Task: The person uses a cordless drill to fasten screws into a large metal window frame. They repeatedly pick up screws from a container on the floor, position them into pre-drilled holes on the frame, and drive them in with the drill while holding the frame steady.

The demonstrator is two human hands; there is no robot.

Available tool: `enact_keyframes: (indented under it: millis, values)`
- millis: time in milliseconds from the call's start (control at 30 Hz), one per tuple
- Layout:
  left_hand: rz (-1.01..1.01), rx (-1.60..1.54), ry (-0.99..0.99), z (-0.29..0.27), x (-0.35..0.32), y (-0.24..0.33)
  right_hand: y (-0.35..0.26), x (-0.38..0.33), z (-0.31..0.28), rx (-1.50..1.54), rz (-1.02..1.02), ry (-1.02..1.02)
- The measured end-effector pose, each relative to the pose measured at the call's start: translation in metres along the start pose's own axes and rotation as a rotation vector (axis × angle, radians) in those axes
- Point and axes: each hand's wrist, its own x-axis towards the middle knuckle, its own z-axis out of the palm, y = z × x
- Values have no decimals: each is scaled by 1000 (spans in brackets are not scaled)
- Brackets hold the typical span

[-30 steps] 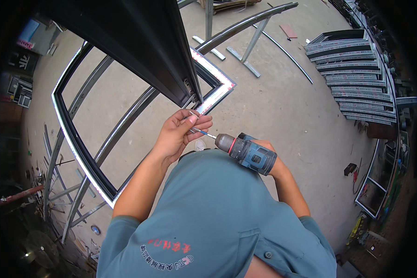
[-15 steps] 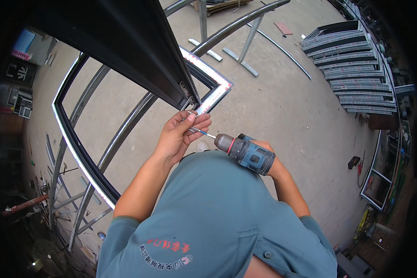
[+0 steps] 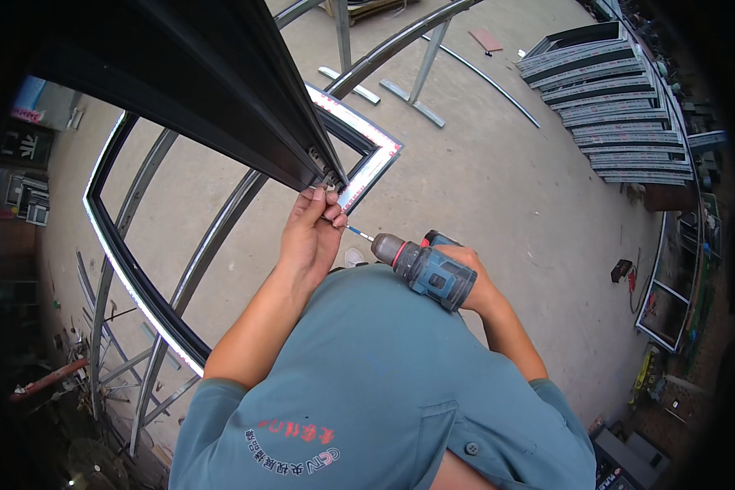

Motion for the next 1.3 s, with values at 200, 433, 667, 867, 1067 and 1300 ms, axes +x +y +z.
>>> enact_keyframes:
  millis: [200, 433, 667, 867, 1067, 1300]
  values:
    - [-18, 76, 35, -4, -2, 2, 2, -3, 4, 17, 6, 20]
    - [-140, 149, -7, 5, -8, 2, 10, -4, 14, 85, 5, 106]
    - [-204, 175, -46, 13, -12, 3, 14, -2, 17, 68, -40, 119]
    - [-226, 158, -51, 16, -17, 0, 17, -3, 17, 42, -81, 129]
    - [-179, 245, -8, 17, -21, 1, 19, 0, 23, 80, -135, 148]
    - [-76, 523, 273, -1, -27, 48, 21, 12, 31, 182, -81, 168]
